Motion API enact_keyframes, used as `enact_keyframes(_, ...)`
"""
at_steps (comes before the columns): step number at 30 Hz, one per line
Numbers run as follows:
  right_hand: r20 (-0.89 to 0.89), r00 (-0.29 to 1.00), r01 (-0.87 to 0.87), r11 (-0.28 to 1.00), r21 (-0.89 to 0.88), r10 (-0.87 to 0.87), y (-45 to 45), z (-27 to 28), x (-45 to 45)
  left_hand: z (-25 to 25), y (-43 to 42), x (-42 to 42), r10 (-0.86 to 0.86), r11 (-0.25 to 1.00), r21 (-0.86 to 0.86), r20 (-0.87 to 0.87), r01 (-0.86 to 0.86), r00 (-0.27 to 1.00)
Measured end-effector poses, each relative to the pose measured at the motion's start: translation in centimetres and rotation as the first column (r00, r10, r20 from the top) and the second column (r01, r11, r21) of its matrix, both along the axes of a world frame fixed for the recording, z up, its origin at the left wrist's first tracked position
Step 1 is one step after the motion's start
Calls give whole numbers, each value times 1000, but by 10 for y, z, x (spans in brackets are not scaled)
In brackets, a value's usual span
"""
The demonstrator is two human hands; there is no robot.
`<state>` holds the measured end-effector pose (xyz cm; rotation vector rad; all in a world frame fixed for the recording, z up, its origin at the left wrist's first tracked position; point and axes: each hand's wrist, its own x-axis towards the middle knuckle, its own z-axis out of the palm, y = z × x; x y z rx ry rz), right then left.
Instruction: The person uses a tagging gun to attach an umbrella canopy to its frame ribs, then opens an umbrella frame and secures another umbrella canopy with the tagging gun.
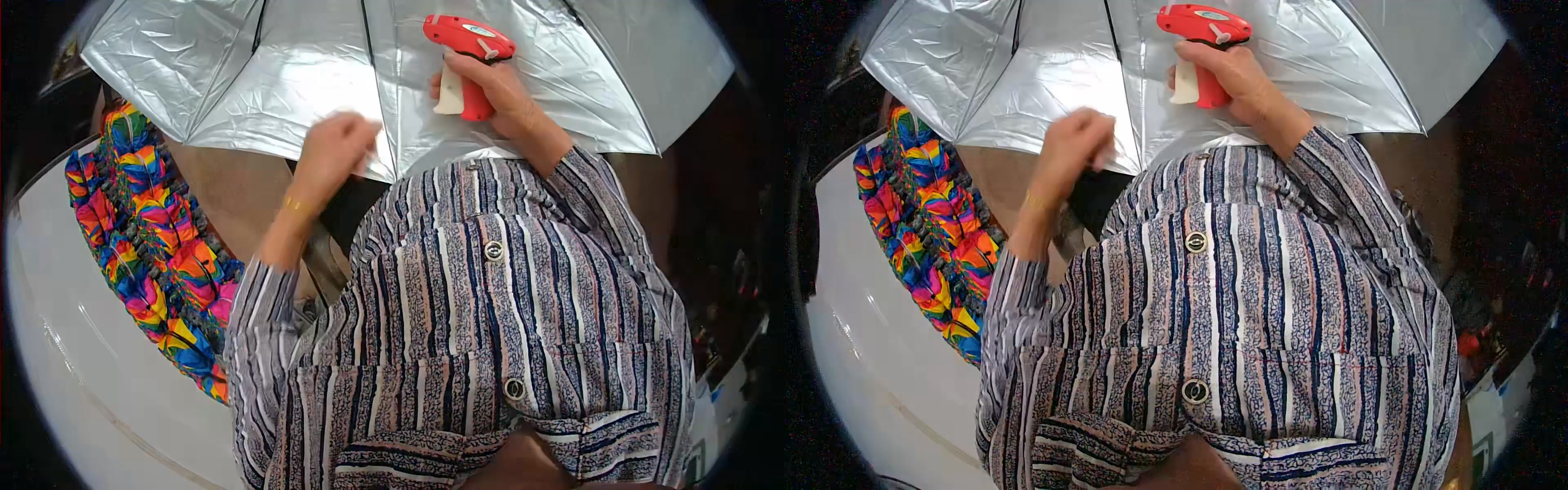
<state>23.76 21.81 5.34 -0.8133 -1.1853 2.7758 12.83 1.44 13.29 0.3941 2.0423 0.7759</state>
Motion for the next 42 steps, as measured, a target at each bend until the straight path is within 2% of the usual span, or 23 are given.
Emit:
enact_keyframes(1, 3, 1000, 10, 999, -40, -10, -1, 0, -2, -19, 11, -11, 70, 997, 55, -133, -63, 989)
enact_keyframes(2, -4, 1000, 6, 999, -34, -6, -1, 1, -4, -46, 18, -25, 65, 994, 102, -362, -30, 930)
enact_keyframes(3, 3, 1000, 4, 999, -42, -3, -2, 1, -5, -69, 25, -37, 68, 991, 137, -568, 13, 820)
enact_keyframes(4, 11, 1000, 7, 999, -49, -6, -2, 0, -6, -72, 37, -42, 67, 990, 141, -569, 17, 819)
enact_keyframes(6, 29, 1000, 13, 998, -60, -11, -3, -1, -4, -81, 56, -43, -148, 989, -90, -736, 121, 660)
enact_keyframes(9, -2, 999, 34, 983, -178, -35, -6, -1, -9, -92, 73, -38, -170, 985, -110, -745, 132, 645)
enact_keyframes(13, 29, 999, 25, 977, -211, -20, -14, -7, -9, -102, 77, -31, -149, 989, -111, -752, 99, 642)
enact_keyframes(18, 98, 994, 59, 970, -234, -37, -26, -5, -6, -98, 78, -23, -139, 990, -112, -758, 82, 637)
enact_keyframes(23, 182, 982, 74, 985, -156, -45, -33, -18, -9, -109, 76, -17, -98, 995, -67, -793, 74, 601)
enact_keyframes(26, 192, 980, 84, 988, -131, -58, -35, -17, -12, -105, 81, -16, -33, 993, -101, -727, -59, 686)
enact_keyframes(27, 190, 980, 83, 987, -141, -55, -36, -17, -13, -107, 79, -17, -36, 993, -102, -727, -55, 686)
enact_keyframes(30, 188, 980, 91, 982, -166, -59, -39, -19, -14, -108, 68, -23, 114, 992, 113, -632, -55, 766)
enact_keyframes(31, 184, 981, 98, 982, -161, -68, -41, -21, -15, -108, 65, -25, 109, 993, 111, -632, -50, 767)
enact_keyframes(33, 176, 981, 109, 983, -149, -82, -41, -25, -18, -106, 60, -31, 224, 960, 225, -269, -165, 937)
enact_keyframes(34, 176, 981, 113, 982, -149, -86, -42, -25, -19, -104, 59, -31, 259, 937, 260, -63, -235, 964)
enact_keyframes(42, 171, 984, 78, 990, -118, -57, -43, -19, -23, -98, 54, -26, 396, 821, 413, 84, -394, 914)
